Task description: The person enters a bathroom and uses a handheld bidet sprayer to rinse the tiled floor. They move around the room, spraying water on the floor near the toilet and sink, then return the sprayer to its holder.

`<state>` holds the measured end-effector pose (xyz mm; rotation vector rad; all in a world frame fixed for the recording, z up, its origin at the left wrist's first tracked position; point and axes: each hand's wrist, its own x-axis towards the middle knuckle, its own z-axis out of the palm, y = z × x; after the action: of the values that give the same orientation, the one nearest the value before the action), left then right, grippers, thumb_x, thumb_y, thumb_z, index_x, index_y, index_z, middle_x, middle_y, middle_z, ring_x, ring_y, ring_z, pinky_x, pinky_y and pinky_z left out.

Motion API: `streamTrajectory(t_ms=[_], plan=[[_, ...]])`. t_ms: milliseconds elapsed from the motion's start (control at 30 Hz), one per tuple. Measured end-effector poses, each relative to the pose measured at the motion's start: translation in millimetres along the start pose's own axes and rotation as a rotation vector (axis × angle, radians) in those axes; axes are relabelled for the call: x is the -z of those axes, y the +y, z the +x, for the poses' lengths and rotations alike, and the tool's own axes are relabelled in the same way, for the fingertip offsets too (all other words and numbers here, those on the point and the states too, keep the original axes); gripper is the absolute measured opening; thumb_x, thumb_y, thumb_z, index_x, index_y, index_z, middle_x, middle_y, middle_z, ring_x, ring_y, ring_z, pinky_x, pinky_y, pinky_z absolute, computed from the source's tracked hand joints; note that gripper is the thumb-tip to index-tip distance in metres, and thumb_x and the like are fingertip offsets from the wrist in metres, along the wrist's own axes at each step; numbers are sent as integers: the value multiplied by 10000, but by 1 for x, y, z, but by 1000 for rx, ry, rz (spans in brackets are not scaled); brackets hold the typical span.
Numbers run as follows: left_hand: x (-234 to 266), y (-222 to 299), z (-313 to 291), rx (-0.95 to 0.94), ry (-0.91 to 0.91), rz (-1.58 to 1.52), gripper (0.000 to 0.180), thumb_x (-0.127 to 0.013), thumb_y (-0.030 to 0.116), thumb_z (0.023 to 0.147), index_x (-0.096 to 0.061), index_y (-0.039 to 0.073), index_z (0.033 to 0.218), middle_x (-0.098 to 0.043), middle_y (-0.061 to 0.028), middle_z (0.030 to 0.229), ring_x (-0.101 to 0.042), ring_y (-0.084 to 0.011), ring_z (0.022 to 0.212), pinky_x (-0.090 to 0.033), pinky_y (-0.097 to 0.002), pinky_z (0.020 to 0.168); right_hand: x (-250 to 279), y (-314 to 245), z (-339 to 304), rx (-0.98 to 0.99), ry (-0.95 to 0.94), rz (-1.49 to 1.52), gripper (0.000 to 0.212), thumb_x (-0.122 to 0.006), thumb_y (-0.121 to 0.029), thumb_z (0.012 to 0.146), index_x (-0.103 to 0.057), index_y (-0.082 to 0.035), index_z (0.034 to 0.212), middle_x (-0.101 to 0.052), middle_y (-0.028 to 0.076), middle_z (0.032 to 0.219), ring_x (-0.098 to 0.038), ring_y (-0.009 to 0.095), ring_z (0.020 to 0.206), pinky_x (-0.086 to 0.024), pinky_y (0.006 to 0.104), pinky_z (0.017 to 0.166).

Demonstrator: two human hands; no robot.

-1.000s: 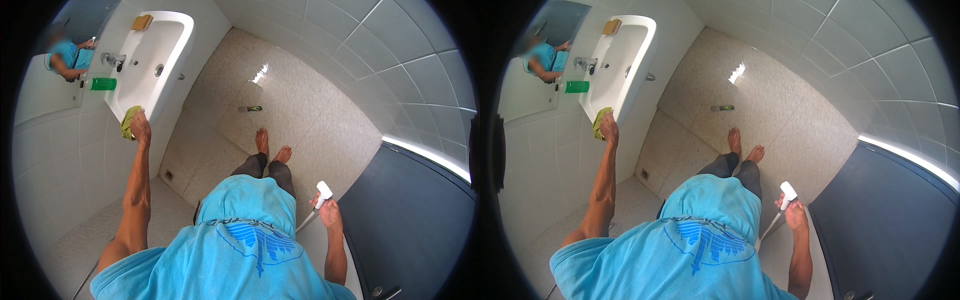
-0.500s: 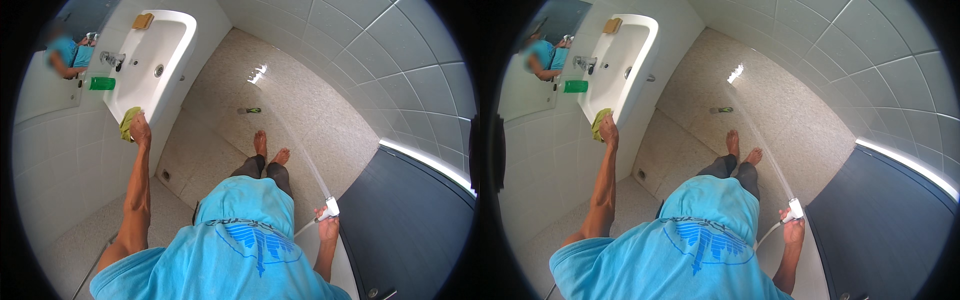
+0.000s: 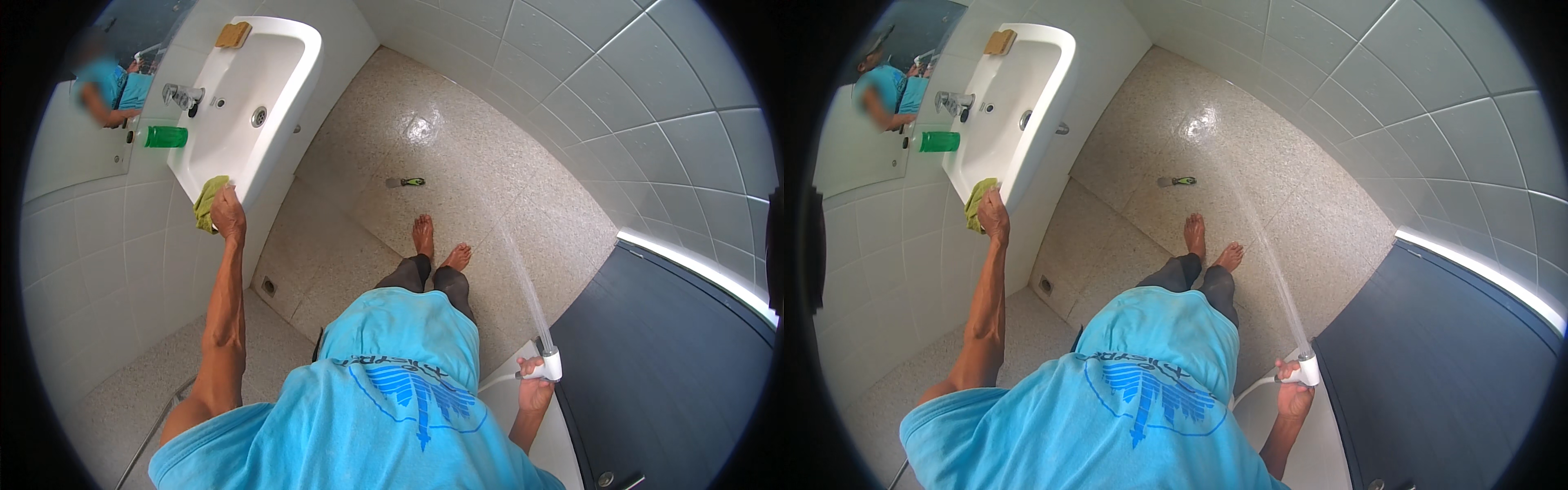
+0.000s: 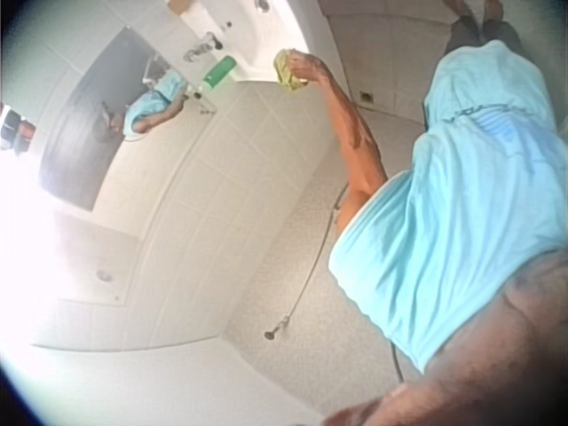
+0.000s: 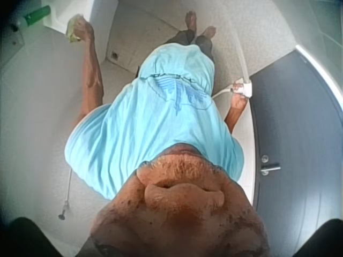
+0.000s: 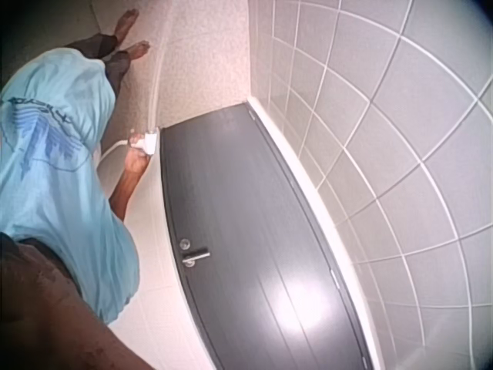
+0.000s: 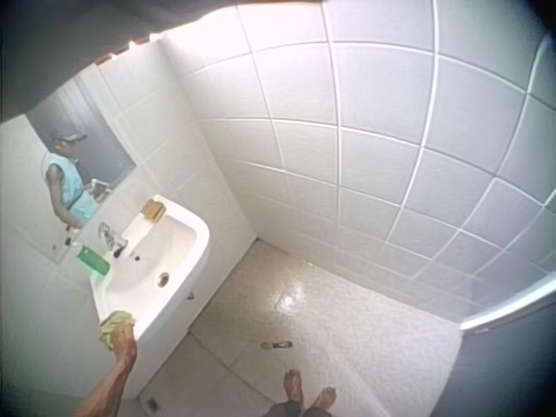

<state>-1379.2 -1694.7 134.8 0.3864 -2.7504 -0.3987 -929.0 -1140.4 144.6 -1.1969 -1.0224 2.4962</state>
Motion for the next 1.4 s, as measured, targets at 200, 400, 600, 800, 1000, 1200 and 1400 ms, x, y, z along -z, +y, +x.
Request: streamTrajectory(t_ms=[200, 400, 600, 800, 1000, 1200, 1400], plan=[[0, 1, -1, -28, 14, -24, 433, -422, 334, 961, -661, -27, 939, -644, -234, 817, -586, -380, 720, -428, -455, 686, -4, -5, -11, 38, -2, -18, 621, -870, -475, 595, -603, -55, 965, -562, 44, 773, -546, 190, 725, -428, 459, 904], [-1, -5, 1, -36, 4, -13, 420, -429, 322, 955, -655, -31, 922, -637, -226, 801, -575, -366, 712, -424, -447, 684, -4, -5, -12, 34, 8, -8, 608, -875, -440, 609, -603, -47, 984, -560, 51, 785, -542, 189, 735, -416, 459, 915], [1, -2, 0, -34, 2, -23, 413, -437, 318, 951, -656, -29, 907, -639, -225, 801, -581, -376, 715, -428, -449, 679, 5, -2, -9, -11, 3, -6, 620, -874, -414, 624, -605, -40, 1039, -565, 55, 815, -538, 188, 752, -414, 456, 939], [-1, -4, 1, -22, 8, 11, 409, -443, 323, 941, -664, -17, 880, -654, -227, 823, -599, -406, 743, -442, -459, 692, 16, 5, -4, 32, -5, -10, 600, -859, -415, 665, -596, -66, 1077, -564, 40, 841, -541, 181, 782, -430, 458, 931], [-1, -4, 1, -28, 9, 0, 421, -432, 329, 950, -662, -17, 886, -653, -224, 819, -600, -395, 744, -437, -459, 691, 9, 4, 5, 59, 56, -31, 664, -866, -452, 637, -579, -40, 1072, -558, 49, 833, -542, 191, 784, -446, 459, 919], [-3, -11, 2, -40, 1, 4, 440, -419, 339, 969, -654, -29, 912, -647, -228, 818, -589, -376, 726, -431, -452, 689, 20, 5, 18, 14, 15, -20, 652, -869, -420, 649, -568, -42, 1087, -557, 46, 861, -546, 185, 796, -452, 445, 908], [-1, -6, 1, -35, 14, 1, 405, -439, 316, 941, -665, -14, 875, -653, -220, 812, -602, -397, 742, -436, -463, 689, 26, 8, 26, 0, 13, 15, 651, -868, -393, 660, -565, -37, 1112, -570, 43, 914, -556, 181, 817, -457, 440, 910]])
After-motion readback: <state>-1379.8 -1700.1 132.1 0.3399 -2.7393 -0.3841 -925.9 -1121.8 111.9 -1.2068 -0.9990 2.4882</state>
